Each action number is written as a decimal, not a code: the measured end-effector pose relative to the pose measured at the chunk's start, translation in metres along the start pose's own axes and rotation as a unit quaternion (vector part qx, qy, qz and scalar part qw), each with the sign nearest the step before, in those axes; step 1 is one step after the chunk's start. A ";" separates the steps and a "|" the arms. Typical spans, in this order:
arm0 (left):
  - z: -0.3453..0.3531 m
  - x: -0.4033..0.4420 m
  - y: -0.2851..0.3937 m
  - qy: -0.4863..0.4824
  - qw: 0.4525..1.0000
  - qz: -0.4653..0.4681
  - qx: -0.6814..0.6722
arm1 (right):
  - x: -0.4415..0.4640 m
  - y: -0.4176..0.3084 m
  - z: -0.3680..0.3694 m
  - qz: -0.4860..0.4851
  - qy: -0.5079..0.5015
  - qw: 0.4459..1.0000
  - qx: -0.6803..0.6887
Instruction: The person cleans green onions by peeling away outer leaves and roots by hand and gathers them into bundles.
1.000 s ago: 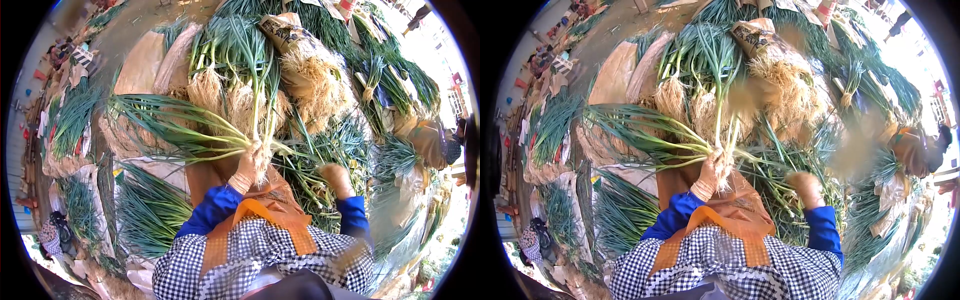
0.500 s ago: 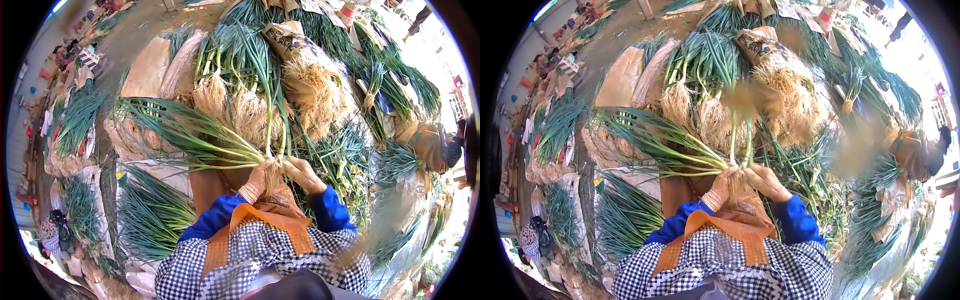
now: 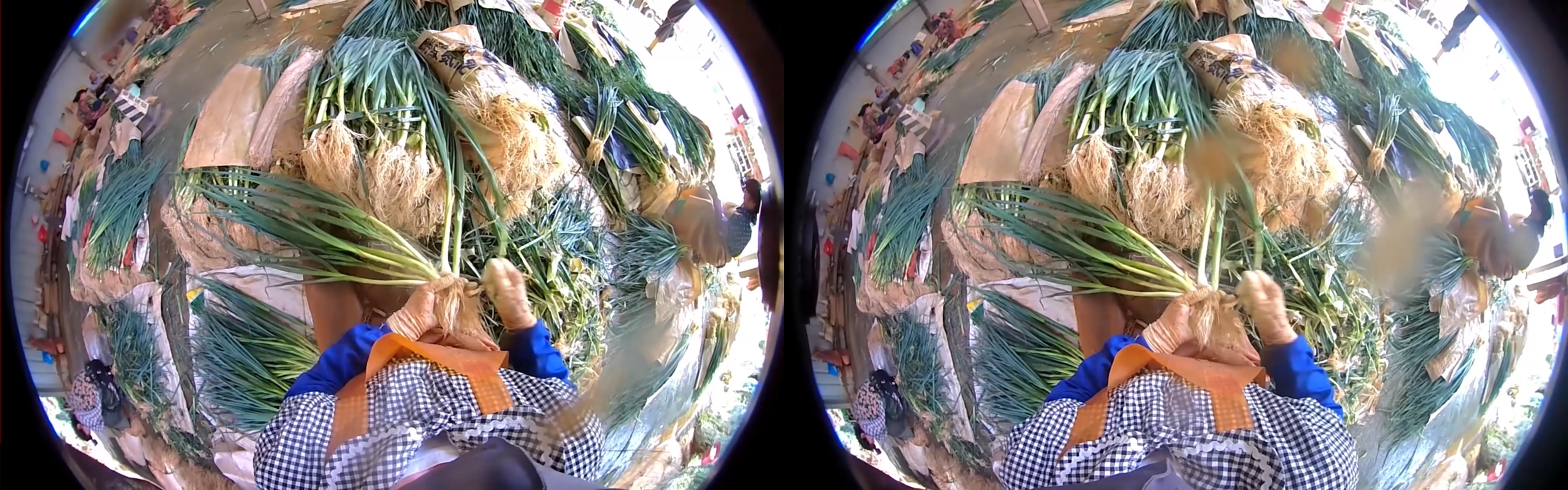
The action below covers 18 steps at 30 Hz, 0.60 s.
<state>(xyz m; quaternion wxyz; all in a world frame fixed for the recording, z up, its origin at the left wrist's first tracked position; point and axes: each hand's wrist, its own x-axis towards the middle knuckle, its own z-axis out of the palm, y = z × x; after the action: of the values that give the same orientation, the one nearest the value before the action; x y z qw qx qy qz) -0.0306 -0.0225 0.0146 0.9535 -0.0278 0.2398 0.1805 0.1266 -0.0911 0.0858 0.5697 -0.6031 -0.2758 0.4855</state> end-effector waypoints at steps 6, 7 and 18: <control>-0.006 -0.017 0.025 -0.061 0.998 0.029 -0.017 | 0.019 0.061 -0.202 -0.063 0.291 0.859 -0.416; -0.002 -0.025 0.028 -0.073 0.997 0.008 -0.005 | 0.018 0.053 -0.194 0.062 0.154 0.758 -0.631; 0.020 -0.064 0.047 -0.175 0.984 0.015 0.041 | 0.073 -0.008 0.015 0.018 -0.186 0.973 -0.134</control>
<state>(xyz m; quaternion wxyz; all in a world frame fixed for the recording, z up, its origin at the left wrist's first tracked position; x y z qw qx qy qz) -0.0907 0.0034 0.0637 0.9783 0.0471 0.0771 0.1866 0.1420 -0.0187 0.0757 0.4135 -0.5781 -0.4282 0.5582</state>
